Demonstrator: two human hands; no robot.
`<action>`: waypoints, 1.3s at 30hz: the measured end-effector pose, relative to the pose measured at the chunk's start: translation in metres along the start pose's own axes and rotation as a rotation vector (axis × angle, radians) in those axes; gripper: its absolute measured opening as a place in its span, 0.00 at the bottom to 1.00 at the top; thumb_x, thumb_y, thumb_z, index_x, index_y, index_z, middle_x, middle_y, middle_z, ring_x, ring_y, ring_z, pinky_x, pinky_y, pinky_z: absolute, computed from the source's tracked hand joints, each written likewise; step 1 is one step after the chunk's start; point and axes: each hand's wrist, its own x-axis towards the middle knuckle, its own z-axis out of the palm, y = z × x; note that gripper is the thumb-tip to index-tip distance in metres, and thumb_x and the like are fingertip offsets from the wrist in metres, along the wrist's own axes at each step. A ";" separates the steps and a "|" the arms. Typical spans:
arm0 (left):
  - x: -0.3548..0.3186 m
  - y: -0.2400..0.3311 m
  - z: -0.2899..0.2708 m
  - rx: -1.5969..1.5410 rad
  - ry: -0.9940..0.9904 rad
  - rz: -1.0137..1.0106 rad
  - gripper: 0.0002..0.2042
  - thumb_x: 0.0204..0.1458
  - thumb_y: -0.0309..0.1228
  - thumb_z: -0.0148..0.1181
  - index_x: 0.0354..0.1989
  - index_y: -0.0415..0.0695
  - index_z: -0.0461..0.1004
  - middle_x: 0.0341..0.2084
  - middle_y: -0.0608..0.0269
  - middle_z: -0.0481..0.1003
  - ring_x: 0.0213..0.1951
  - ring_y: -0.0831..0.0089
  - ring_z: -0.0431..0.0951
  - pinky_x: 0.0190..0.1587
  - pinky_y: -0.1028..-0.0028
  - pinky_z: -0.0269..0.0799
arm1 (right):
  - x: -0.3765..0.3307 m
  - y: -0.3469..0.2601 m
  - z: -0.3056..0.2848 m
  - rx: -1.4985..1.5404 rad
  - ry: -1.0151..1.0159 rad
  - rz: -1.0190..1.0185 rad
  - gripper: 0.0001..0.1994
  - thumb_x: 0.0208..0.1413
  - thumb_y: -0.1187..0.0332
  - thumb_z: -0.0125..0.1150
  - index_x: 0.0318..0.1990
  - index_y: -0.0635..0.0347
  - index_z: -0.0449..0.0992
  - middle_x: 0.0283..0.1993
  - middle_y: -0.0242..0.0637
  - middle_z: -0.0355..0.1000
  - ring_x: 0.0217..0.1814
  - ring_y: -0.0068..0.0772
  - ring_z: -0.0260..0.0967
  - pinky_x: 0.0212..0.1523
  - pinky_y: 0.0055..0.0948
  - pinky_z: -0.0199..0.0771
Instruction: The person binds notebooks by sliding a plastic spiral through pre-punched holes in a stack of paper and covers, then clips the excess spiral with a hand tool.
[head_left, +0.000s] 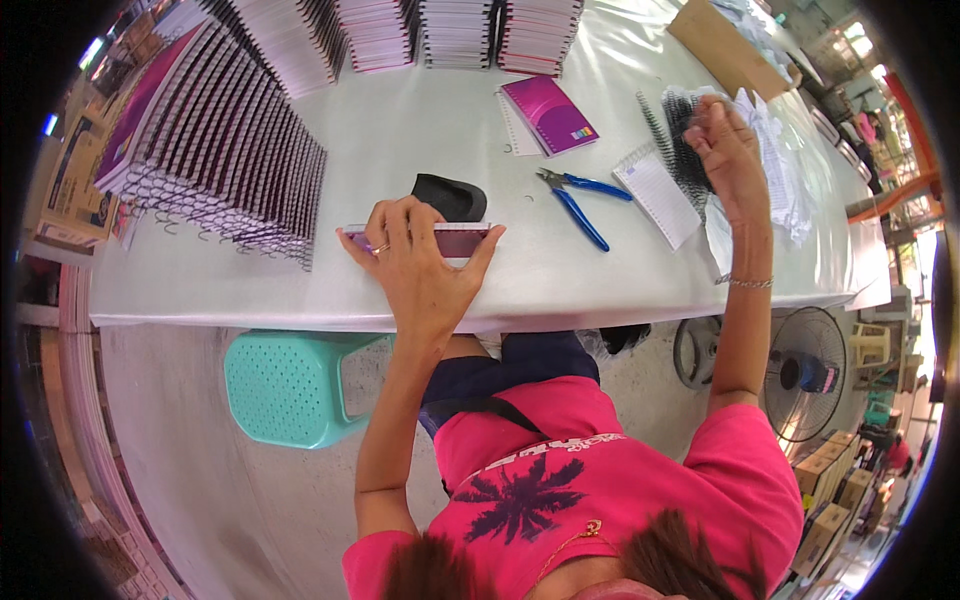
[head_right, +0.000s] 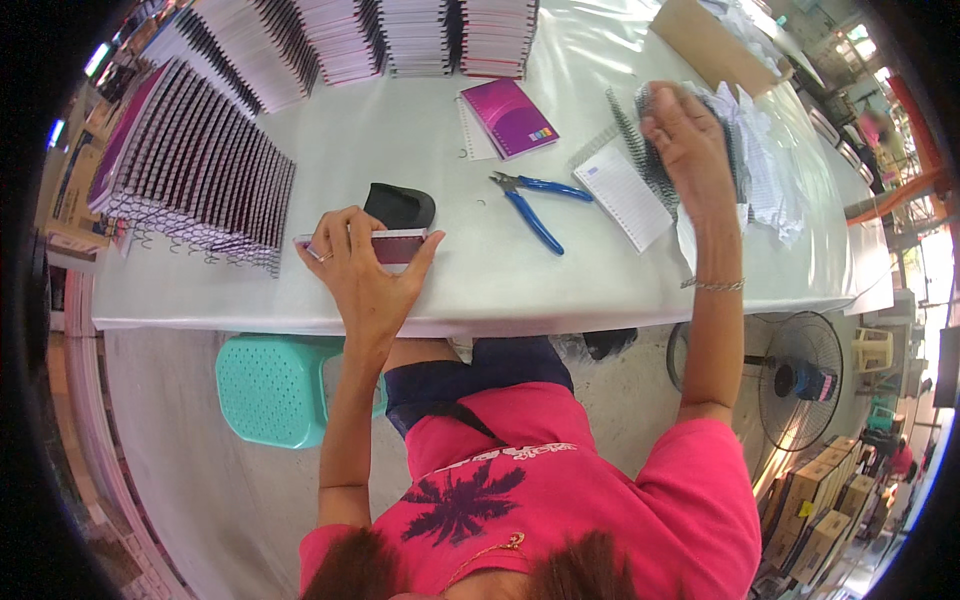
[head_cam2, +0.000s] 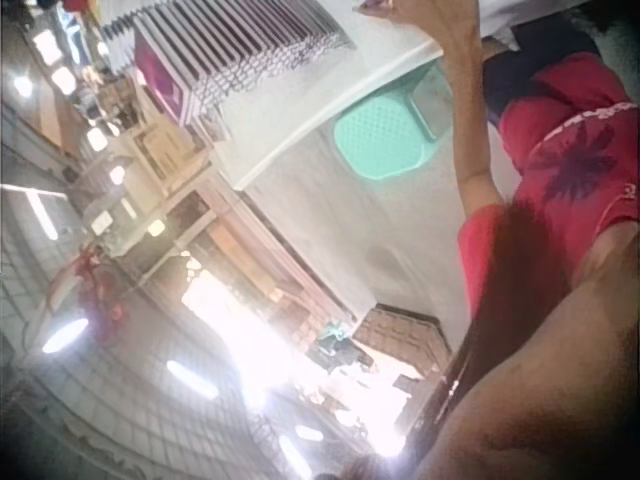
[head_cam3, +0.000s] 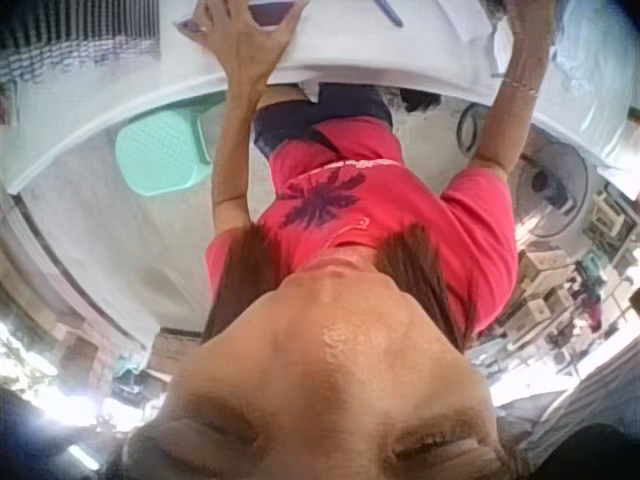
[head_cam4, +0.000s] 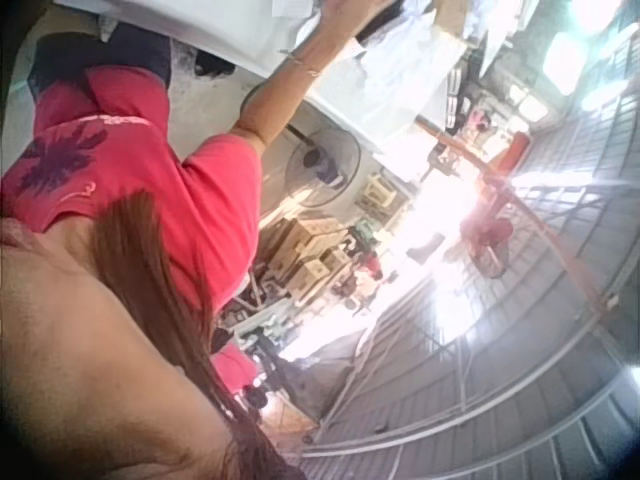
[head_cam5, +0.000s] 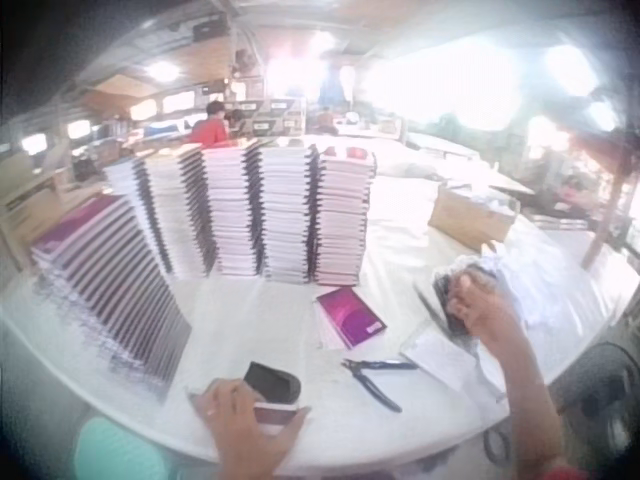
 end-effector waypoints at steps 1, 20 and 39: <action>0.000 -0.001 -0.001 0.005 0.005 -0.004 0.26 0.39 0.52 0.73 0.34 0.46 0.66 0.39 0.61 0.63 0.49 0.57 0.62 0.58 0.40 0.48 | -0.007 0.004 0.024 -0.089 -0.085 -0.035 0.11 0.65 0.64 0.57 0.47 0.62 0.76 0.37 0.29 0.72 0.40 0.18 0.68 0.48 0.22 0.69; 0.002 -0.001 0.005 0.030 -0.014 0.003 0.24 0.38 0.47 0.73 0.39 0.48 0.70 0.40 0.63 0.66 0.51 0.59 0.63 0.61 0.41 0.47 | -0.069 0.046 0.141 -0.772 -0.571 -0.251 0.08 0.56 0.68 0.64 0.40 0.61 0.74 0.26 0.41 0.72 0.28 0.37 0.68 0.43 0.33 0.65; 0.004 0.000 -0.001 0.109 -0.158 -0.067 0.22 0.44 0.49 0.69 0.40 0.50 0.71 0.40 0.68 0.68 0.53 0.61 0.63 0.61 0.38 0.45 | -0.082 0.057 0.147 -0.864 -0.476 -0.289 0.07 0.63 0.67 0.54 0.45 0.58 0.74 0.38 0.37 0.74 0.43 0.40 0.71 0.53 0.36 0.56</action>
